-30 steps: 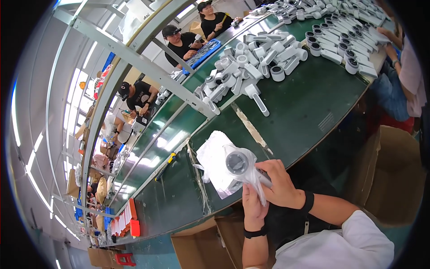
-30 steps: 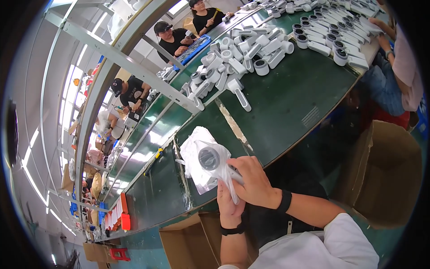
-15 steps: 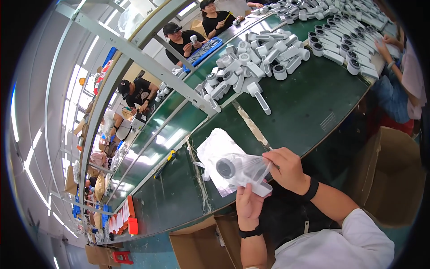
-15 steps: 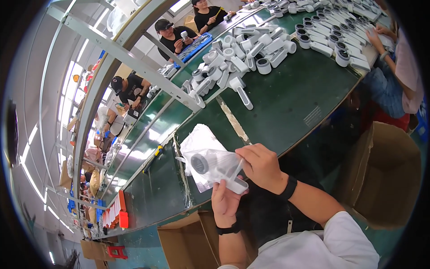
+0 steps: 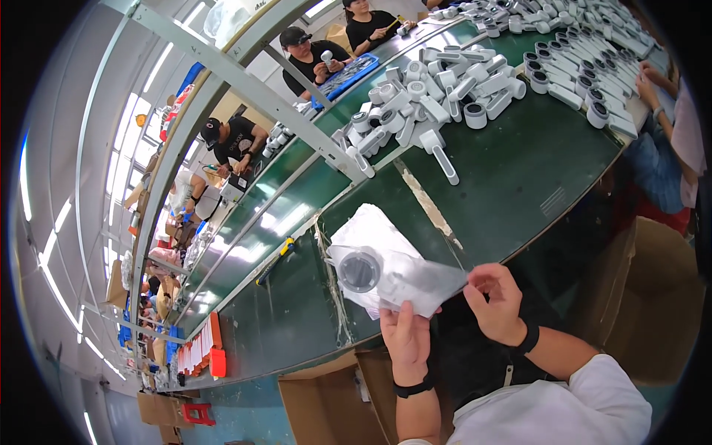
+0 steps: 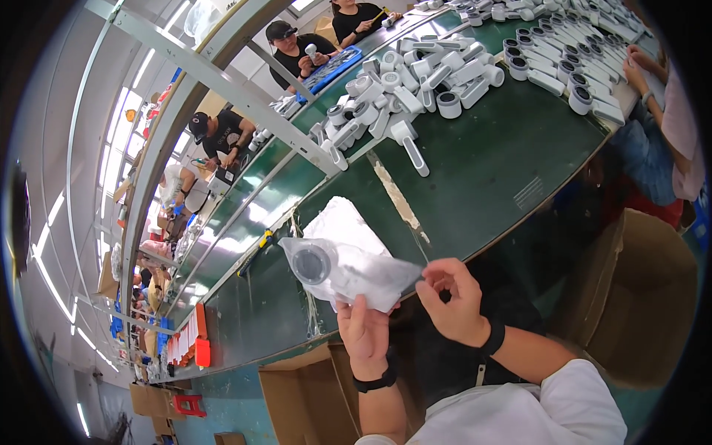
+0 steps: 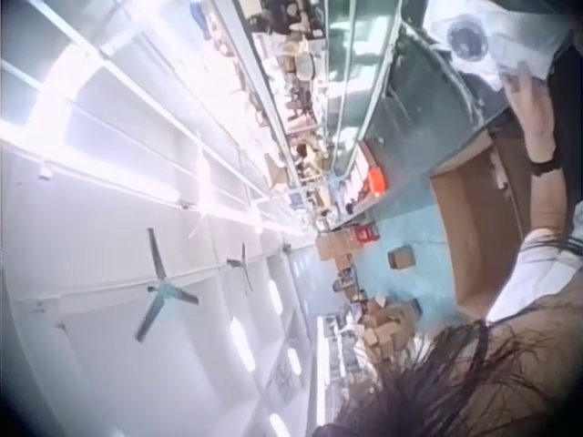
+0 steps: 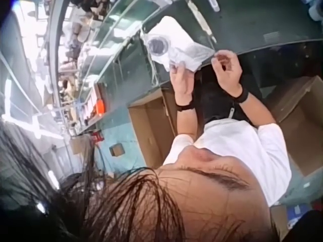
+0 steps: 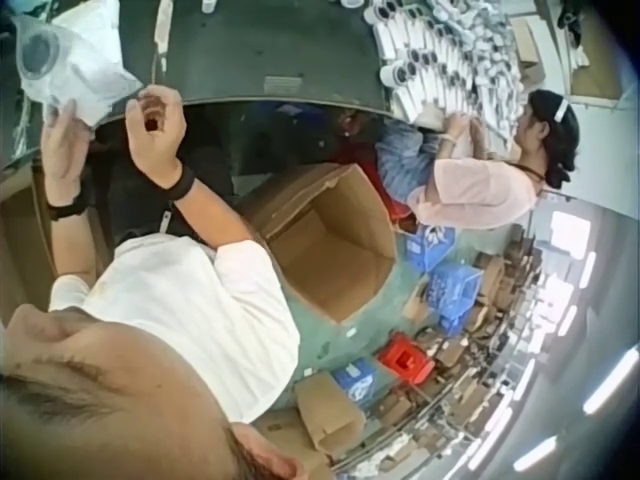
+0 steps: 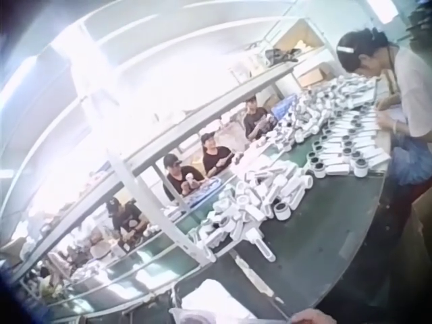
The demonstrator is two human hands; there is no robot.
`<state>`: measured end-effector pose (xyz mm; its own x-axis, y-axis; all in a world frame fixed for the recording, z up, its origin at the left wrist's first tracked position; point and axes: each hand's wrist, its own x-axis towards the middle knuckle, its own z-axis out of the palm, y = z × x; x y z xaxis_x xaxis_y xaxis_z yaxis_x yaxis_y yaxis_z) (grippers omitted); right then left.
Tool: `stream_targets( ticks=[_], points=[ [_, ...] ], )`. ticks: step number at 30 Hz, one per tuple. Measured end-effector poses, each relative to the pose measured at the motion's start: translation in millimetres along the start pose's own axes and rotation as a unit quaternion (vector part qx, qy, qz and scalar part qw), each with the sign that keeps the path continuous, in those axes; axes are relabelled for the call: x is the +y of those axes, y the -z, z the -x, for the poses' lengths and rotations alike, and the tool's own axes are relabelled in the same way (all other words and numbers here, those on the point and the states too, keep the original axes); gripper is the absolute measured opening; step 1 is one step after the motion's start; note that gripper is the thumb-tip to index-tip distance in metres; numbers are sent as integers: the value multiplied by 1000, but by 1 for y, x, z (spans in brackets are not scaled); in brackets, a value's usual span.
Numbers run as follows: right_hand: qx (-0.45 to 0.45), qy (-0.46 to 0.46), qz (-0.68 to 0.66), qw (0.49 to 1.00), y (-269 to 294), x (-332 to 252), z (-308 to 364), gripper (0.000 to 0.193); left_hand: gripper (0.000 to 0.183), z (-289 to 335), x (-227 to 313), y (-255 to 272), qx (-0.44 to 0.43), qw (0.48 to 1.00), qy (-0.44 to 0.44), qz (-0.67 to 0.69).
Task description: The person picks up a fan, slides it into a plastic bag, and places the bagged fan into a cardboard box before repeating the process with a second fan.
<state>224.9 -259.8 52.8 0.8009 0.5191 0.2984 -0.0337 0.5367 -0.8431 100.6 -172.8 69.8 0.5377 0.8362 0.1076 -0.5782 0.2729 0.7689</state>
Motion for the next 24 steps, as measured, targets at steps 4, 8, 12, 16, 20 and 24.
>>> stream_targets(
  ticks=[4,8,12,16,20,24],
  points=[
    [-134,8,86,987,11,-3,8,18,45,-3,-6,-9,-6,1000,-31,5],
    [-124,-11,123,985,-19,-17,-8,19,46,0,-15,-8,33,998,-30,-44],
    [-147,81,106,980,-21,-1,-9,17,44,-2,-9,-21,22,999,6,35],
    [-239,47,126,962,-18,-12,-1,14,49,-4,-4,-7,30,998,42,47],
    [-194,-42,30,980,-21,-4,4,16,47,-5,-2,-8,39,999,-8,16],
    [-208,10,89,974,-14,-7,0,21,44,-8,3,-5,69,997,-32,21]
  ],
)
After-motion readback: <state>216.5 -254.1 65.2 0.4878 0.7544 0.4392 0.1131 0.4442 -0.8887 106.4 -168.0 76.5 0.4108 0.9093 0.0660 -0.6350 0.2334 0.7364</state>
